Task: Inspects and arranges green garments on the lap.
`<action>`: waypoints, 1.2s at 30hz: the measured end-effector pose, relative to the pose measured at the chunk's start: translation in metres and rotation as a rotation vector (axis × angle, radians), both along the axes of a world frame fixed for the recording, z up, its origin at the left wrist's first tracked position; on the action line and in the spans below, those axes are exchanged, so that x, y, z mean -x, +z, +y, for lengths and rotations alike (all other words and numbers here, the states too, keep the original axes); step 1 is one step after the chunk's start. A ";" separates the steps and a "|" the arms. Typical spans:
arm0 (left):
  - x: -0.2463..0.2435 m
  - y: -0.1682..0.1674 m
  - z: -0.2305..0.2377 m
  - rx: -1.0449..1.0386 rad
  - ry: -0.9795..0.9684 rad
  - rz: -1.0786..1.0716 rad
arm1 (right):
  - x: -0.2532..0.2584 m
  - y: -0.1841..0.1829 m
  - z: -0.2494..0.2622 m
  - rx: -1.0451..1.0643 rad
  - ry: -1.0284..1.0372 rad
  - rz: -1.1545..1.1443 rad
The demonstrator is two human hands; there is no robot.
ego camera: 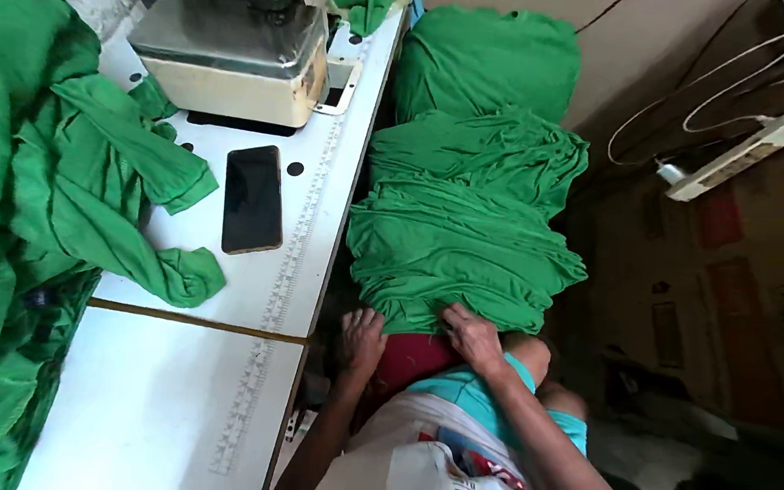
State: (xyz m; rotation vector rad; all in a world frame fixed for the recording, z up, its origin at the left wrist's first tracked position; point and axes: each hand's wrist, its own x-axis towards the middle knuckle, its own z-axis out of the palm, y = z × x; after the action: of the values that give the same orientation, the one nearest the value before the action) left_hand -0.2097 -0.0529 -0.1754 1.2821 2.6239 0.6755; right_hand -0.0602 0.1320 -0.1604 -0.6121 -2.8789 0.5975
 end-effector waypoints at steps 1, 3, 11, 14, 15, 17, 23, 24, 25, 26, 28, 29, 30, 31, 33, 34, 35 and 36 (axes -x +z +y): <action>-0.001 -0.005 0.000 0.062 -0.002 -0.044 | -0.001 -0.001 0.001 0.046 0.006 -0.140; 0.000 -0.012 -0.005 0.159 0.029 -0.156 | -0.002 -0.007 0.001 0.130 -0.019 -0.269; 0.001 -0.015 -0.021 0.067 0.033 -0.200 | -0.003 -0.015 -0.001 0.224 -0.034 -0.160; -0.002 -0.018 -0.022 -0.174 0.043 -0.054 | -0.004 -0.015 0.000 0.225 -0.041 -0.152; -0.004 -0.018 -0.020 -0.246 0.039 -0.041 | -0.004 -0.015 0.000 0.229 -0.042 -0.152; -0.008 -0.017 -0.012 -0.334 0.023 -0.067 | -0.003 -0.016 0.000 0.232 -0.045 -0.160; -0.010 -0.005 0.016 -0.012 -0.124 -0.267 | 0.001 -0.010 -0.002 0.245 -0.087 -0.201; -0.009 -0.005 0.019 0.017 -0.108 -0.306 | 0.002 -0.011 -0.001 0.261 -0.090 -0.189; -0.007 -0.005 0.021 0.008 -0.081 -0.360 | 0.004 -0.012 0.000 0.294 -0.100 -0.167; -0.005 -0.007 0.023 -0.023 -0.050 -0.422 | 0.006 -0.013 0.002 0.346 -0.119 -0.149; 0.004 -0.009 0.024 -0.091 -0.004 -0.552 | 0.012 -0.015 0.005 0.441 -0.166 -0.128; 0.011 -0.011 0.025 -0.099 -0.003 -0.619 | 0.016 -0.016 0.005 0.466 -0.185 -0.144; 0.016 -0.013 0.026 -0.092 -0.007 -0.667 | 0.020 -0.016 0.005 0.474 -0.199 -0.180; 0.021 -0.015 0.027 -0.081 -0.013 -0.698 | 0.024 -0.016 0.005 0.470 -0.210 -0.220; 0.027 -0.014 0.031 -0.049 -0.025 -0.730 | 0.028 -0.015 0.005 0.465 -0.226 -0.249; 0.028 -0.013 0.032 -0.040 -0.025 -0.736 | 0.029 -0.014 0.005 0.471 -0.233 -0.239; 0.027 -0.012 0.033 -0.031 -0.027 -0.731 | 0.028 -0.014 0.005 0.484 -0.240 -0.220; 0.026 -0.012 0.033 -0.020 -0.041 -0.715 | 0.028 -0.014 0.005 0.501 -0.247 -0.200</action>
State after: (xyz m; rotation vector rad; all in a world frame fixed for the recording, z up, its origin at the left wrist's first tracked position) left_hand -0.2357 -0.0200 -0.1870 0.8684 2.0032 0.9394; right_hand -0.0878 0.1375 -0.1741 -1.1303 -2.7595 1.2931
